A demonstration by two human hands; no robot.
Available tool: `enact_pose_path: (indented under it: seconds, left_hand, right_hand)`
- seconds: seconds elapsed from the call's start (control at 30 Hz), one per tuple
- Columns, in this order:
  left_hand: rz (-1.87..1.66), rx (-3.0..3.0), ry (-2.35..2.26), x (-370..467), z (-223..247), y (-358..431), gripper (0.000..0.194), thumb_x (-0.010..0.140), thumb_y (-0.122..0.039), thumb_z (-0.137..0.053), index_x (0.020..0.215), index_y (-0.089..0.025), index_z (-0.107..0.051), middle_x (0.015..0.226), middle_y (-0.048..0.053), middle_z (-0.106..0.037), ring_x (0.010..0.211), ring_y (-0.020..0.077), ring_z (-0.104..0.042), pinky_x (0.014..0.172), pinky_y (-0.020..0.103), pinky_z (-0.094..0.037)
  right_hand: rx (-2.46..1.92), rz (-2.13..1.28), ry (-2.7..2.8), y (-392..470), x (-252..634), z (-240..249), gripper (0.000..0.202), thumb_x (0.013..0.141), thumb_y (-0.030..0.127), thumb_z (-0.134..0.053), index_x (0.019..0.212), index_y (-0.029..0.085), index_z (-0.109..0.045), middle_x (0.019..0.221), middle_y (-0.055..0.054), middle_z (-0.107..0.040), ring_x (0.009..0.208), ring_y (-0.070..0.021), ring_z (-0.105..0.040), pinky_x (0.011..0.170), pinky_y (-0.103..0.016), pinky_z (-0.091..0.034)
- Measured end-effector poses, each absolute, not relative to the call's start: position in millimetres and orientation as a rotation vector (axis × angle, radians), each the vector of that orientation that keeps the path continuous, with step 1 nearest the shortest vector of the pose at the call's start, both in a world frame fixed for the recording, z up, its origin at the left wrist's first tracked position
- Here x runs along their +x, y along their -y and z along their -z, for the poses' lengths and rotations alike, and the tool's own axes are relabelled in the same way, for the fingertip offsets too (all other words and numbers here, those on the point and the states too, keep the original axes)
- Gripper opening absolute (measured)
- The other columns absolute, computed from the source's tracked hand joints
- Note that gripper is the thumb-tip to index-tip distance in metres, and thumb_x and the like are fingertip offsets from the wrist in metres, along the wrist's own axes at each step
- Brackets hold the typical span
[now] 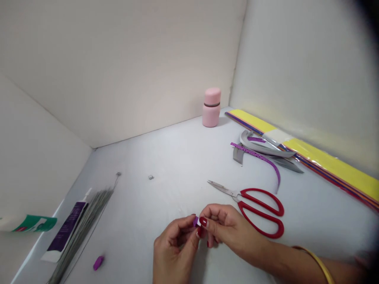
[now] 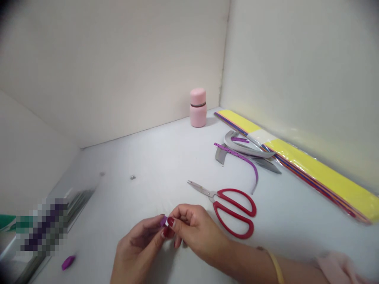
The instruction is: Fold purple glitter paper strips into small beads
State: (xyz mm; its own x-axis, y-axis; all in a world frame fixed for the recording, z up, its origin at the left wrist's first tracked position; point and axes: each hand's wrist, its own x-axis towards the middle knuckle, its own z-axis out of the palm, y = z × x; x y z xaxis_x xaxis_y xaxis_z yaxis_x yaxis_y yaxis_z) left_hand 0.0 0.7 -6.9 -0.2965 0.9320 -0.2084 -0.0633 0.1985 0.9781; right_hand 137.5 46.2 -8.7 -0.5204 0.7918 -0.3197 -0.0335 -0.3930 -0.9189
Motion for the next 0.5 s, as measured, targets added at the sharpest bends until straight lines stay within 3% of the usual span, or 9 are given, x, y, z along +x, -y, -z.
enact_pose_path:
  seconds: [0.2,0.33,0.5]
  left_hand:
    - [-1.271,0.639,-1.424,-2.8,9.2,-5.6,0.019,0.059,-0.030,-0.077,0.068,-0.015,-0.071,0.060,0.004,-0.072,0.058,0.0141,-0.063,0.057,0.020,-0.049]
    - [-1.260,0.558,-1.374,-2.1,9.3,-8.0,0.020,0.057,-0.029,-0.079,0.068,-0.014,-0.072,0.056,0.003,-0.070,0.055,0.0113,-0.061,0.055,0.017,-0.047]
    - [-1.255,0.578,-1.325,0.1,9.1,-6.4,0.020,0.058,-0.031,-0.079,0.070,-0.015,-0.074,0.056,0.003,-0.070,0.053,0.0098,-0.057,0.052,0.017,-0.045]
  right_hand:
    - [-1.038,-1.922,1.357,-44.5,136.9,7.0,0.030,0.077,0.045,-0.058,0.072,0.015,-0.058,0.065,0.000,-0.057,0.053,-0.0094,-0.051,0.054,-0.023,-0.041]
    - [-1.072,-1.803,1.299,-45.0,135.2,7.6,0.021,0.073,0.035,-0.065,0.075,0.017,-0.054,0.059,0.003,-0.054,0.053,-0.0095,-0.049,0.052,-0.022,-0.041]
    - [-1.043,-1.746,1.365,-45.4,135.8,10.6,0.011,0.077,0.026,-0.062,0.075,0.016,-0.057,0.063,0.000,-0.060,0.059,-0.0122,-0.055,0.054,-0.023,-0.042]
